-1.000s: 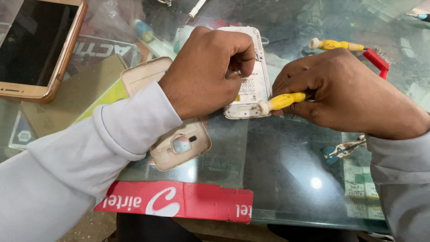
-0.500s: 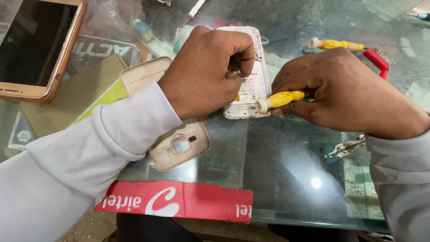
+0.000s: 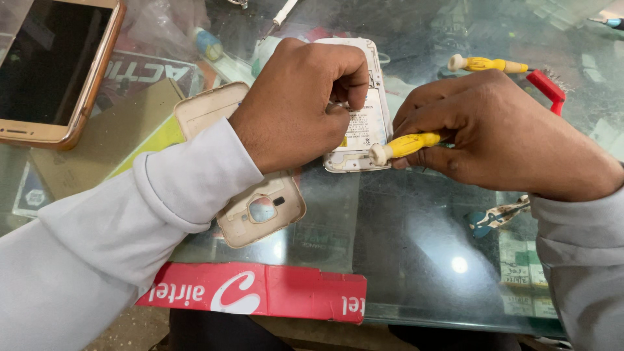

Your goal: The person uses a yellow-handled screwdriver to tighten screws on the back of a white Samsung smartphone. They then place the back cover onto the phone and press it into place, completing the assembly.

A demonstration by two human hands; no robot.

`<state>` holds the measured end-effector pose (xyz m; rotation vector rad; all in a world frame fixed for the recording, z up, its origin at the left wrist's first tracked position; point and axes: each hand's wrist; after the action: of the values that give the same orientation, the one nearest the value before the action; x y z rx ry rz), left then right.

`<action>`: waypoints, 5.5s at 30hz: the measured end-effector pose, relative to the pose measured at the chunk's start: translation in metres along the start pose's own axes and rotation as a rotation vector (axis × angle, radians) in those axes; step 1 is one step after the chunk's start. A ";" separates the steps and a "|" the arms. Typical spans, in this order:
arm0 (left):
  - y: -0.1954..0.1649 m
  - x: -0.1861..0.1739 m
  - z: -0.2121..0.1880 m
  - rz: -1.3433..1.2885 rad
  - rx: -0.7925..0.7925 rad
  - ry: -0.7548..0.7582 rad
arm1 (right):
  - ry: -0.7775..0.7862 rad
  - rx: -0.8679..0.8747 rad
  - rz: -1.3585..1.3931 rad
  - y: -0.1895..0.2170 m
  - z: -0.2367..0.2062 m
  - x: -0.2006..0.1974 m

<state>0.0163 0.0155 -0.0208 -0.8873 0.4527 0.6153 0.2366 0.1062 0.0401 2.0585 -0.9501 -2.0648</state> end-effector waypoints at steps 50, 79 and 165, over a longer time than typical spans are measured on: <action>0.001 -0.001 -0.002 0.011 -0.004 0.004 | -0.023 0.427 0.009 0.018 0.007 0.001; -0.001 -0.003 -0.001 0.031 -0.028 0.015 | 0.007 0.449 0.017 0.021 0.008 0.000; -0.002 -0.002 -0.001 0.047 -0.034 0.023 | -0.065 0.449 0.226 0.027 0.005 -0.003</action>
<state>0.0157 0.0130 -0.0189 -0.9193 0.4856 0.6578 0.2226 0.0879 0.0550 1.9495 -1.7018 -1.9439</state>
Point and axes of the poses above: each hand's wrist, its own z-axis towards the middle knuckle, its own x-axis out of the palm, y = z × x, and after that the axes turned 5 degrees about z, right-handed
